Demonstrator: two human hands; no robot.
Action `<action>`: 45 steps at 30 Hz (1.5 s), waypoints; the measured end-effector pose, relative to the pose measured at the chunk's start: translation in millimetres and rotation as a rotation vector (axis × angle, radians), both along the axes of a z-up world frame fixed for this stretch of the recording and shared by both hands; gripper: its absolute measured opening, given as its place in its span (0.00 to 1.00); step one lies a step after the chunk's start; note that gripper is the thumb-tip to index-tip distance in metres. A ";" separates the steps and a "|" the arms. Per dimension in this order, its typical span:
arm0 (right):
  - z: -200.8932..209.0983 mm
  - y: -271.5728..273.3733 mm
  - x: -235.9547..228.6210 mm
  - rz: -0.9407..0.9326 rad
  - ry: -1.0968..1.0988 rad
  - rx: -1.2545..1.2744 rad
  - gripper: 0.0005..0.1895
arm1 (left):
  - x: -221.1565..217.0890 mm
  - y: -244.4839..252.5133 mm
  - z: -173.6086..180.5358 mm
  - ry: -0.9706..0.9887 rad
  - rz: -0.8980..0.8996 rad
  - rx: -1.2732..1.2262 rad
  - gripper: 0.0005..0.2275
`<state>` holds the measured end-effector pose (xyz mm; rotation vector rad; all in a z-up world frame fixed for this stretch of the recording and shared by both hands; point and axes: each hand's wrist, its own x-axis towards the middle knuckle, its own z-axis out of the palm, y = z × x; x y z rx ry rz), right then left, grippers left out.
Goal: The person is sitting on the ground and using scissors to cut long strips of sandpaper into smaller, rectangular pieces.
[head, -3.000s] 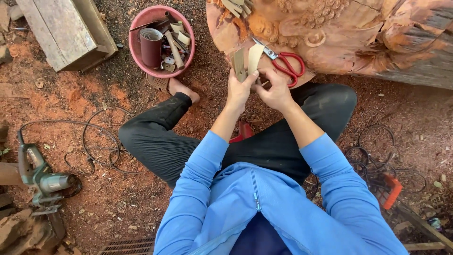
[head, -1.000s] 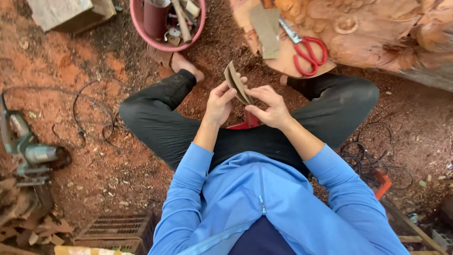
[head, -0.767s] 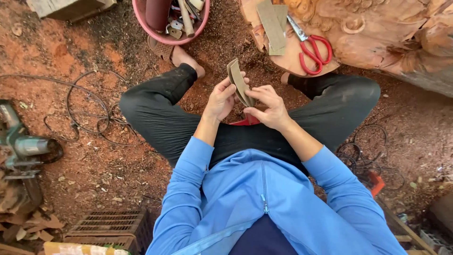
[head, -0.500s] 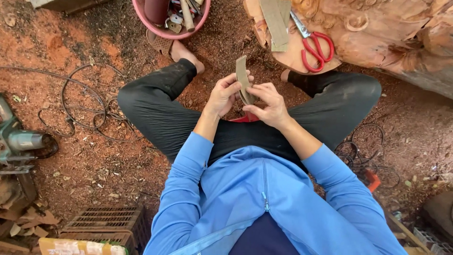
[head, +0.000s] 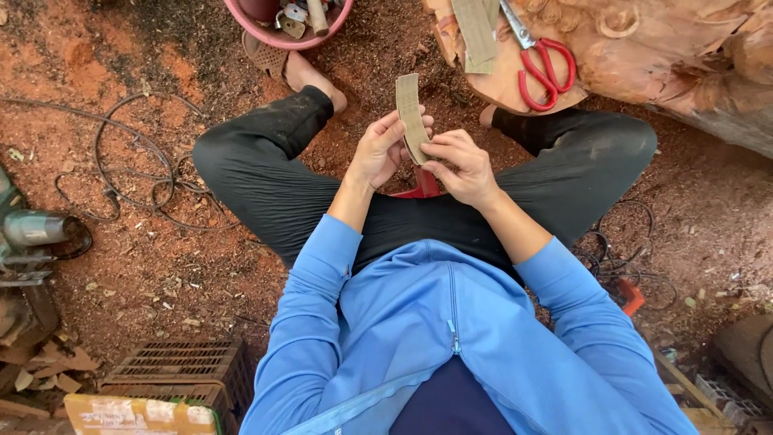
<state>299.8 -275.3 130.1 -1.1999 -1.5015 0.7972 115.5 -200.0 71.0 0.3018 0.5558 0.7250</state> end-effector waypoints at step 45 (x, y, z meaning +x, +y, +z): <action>-12.1 108.0 79.8 -0.456 -0.050 -0.247 0.19 | 36.9 63.3 61.7 0.481 0.140 0.062 0.19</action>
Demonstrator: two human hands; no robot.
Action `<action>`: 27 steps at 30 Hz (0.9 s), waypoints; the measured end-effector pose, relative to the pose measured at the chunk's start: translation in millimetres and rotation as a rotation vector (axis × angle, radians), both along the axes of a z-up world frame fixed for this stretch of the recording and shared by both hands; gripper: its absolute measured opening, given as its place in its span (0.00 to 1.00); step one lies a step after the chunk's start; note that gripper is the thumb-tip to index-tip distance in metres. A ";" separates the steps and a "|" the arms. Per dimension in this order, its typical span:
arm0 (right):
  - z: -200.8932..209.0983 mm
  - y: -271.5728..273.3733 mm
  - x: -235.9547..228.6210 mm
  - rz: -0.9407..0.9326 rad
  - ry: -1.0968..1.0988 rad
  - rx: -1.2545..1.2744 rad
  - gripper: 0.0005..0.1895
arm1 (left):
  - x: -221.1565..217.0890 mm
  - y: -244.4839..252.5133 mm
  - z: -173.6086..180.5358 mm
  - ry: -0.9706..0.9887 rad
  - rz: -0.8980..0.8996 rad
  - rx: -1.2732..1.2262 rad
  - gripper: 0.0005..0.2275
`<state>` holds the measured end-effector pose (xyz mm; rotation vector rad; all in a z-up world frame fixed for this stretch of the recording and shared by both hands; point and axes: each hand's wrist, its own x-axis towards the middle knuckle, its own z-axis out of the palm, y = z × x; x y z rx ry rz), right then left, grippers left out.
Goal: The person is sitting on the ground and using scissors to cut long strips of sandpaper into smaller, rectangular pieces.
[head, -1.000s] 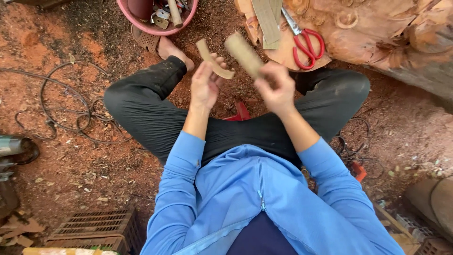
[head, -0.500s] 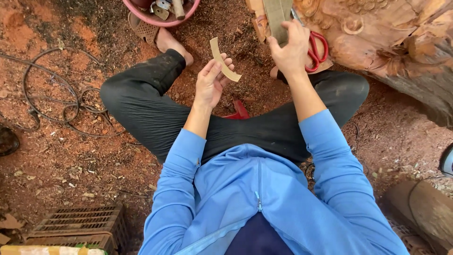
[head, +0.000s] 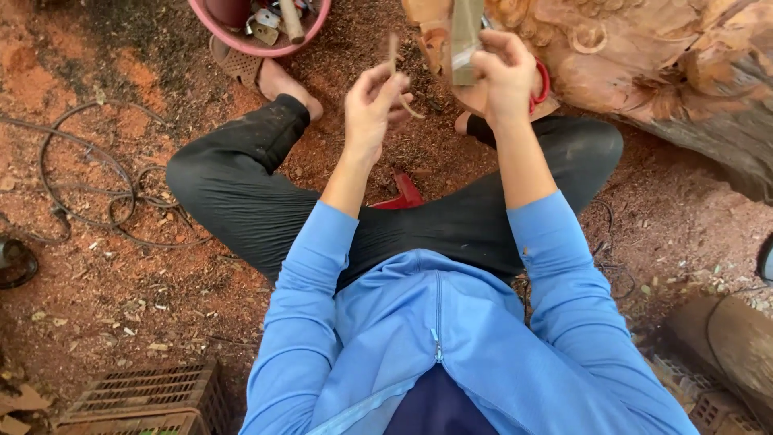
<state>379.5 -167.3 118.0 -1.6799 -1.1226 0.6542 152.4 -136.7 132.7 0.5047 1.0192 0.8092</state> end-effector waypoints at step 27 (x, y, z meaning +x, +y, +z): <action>34.8 -102.7 -19.0 -0.092 1.195 0.058 0.09 | 47.3 -28.0 56.4 -0.021 -0.218 0.602 0.14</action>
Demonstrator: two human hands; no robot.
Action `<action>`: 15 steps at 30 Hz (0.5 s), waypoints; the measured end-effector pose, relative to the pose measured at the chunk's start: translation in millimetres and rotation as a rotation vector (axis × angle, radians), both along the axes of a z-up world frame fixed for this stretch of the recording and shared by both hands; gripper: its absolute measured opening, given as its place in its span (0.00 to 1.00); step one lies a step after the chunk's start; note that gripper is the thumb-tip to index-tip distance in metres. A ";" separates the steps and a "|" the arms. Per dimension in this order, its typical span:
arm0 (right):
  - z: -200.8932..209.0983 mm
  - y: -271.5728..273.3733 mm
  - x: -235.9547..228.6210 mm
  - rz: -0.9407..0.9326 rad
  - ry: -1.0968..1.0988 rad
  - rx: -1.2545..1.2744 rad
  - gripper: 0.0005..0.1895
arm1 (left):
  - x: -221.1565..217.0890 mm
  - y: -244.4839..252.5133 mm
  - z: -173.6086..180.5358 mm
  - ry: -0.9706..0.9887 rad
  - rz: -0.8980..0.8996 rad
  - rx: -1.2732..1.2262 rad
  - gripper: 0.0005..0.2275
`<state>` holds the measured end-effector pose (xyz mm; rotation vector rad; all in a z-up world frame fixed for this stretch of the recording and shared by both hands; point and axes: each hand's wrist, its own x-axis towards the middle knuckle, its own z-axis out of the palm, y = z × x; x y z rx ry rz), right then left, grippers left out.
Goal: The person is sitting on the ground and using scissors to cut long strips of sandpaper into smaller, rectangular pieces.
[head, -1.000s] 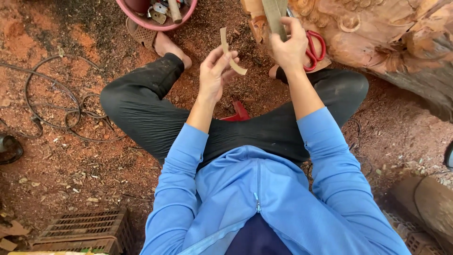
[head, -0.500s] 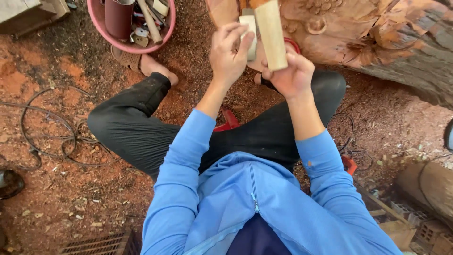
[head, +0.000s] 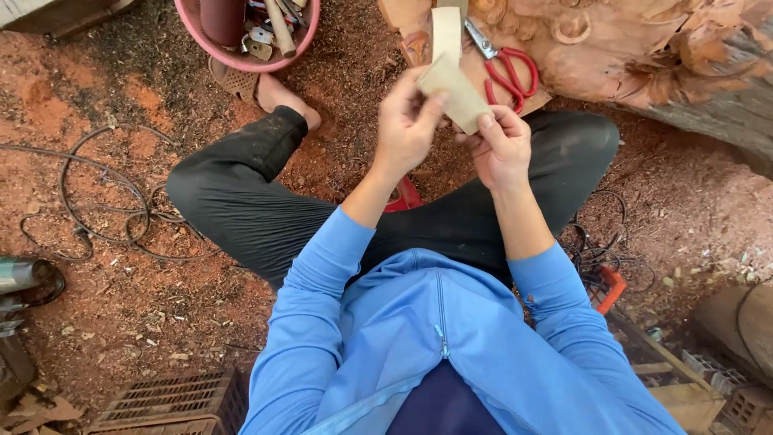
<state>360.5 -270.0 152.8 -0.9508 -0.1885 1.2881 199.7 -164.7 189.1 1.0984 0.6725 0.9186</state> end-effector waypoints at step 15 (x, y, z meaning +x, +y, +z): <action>-22.4 -13.7 -6.3 0.085 -0.536 0.166 0.10 | -80.4 -30.5 -85.5 -0.146 0.100 -0.478 0.09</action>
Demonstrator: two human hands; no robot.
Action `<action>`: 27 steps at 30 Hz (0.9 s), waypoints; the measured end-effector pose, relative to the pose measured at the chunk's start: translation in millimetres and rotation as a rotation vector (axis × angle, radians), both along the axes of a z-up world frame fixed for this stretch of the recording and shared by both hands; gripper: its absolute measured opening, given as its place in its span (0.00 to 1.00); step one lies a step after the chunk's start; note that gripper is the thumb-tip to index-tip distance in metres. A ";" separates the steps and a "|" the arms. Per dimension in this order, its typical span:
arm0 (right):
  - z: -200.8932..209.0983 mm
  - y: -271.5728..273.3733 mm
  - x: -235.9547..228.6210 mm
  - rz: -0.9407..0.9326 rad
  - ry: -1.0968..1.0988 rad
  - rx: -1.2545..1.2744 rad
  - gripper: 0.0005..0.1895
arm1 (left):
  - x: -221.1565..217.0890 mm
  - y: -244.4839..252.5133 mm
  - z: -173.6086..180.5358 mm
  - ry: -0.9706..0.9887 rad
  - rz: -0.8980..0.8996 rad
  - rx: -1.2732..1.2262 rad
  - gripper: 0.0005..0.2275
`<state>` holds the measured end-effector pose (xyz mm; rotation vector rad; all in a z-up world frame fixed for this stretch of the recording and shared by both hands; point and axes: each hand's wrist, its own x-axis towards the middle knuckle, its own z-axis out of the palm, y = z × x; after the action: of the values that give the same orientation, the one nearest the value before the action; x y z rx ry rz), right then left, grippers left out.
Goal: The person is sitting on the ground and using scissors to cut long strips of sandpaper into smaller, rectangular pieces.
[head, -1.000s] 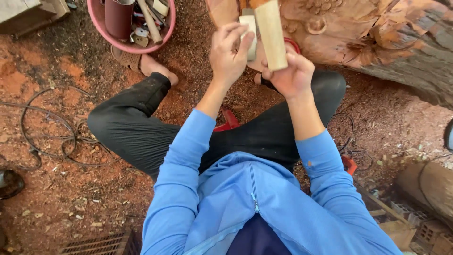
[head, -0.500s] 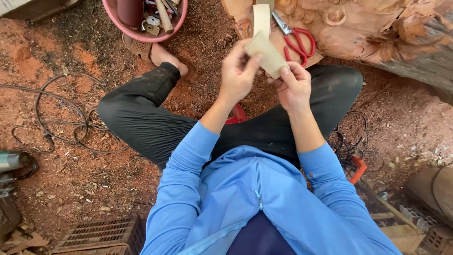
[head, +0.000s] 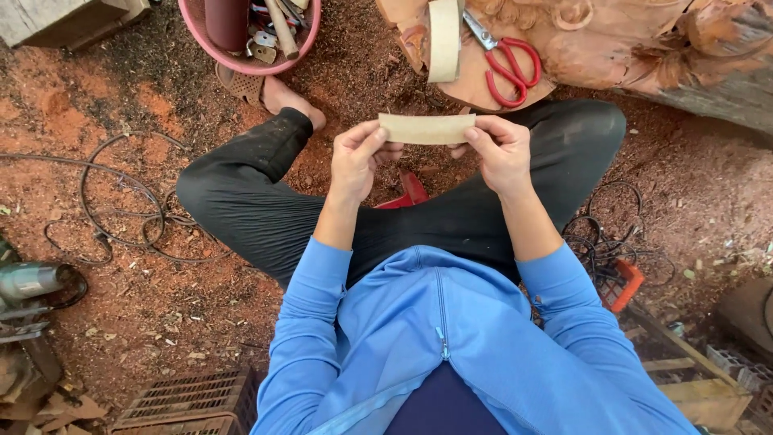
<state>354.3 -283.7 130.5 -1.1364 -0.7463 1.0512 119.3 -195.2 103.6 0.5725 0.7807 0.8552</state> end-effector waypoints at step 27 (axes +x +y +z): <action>-18.4 -17.9 -46.9 0.190 -0.104 -0.229 0.14 | 0.1 -28.2 -5.4 0.241 -0.098 0.400 0.05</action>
<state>307.4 -301.6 112.1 -1.3428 -0.8445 1.2692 119.4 -223.4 98.1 1.0755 0.7951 0.8661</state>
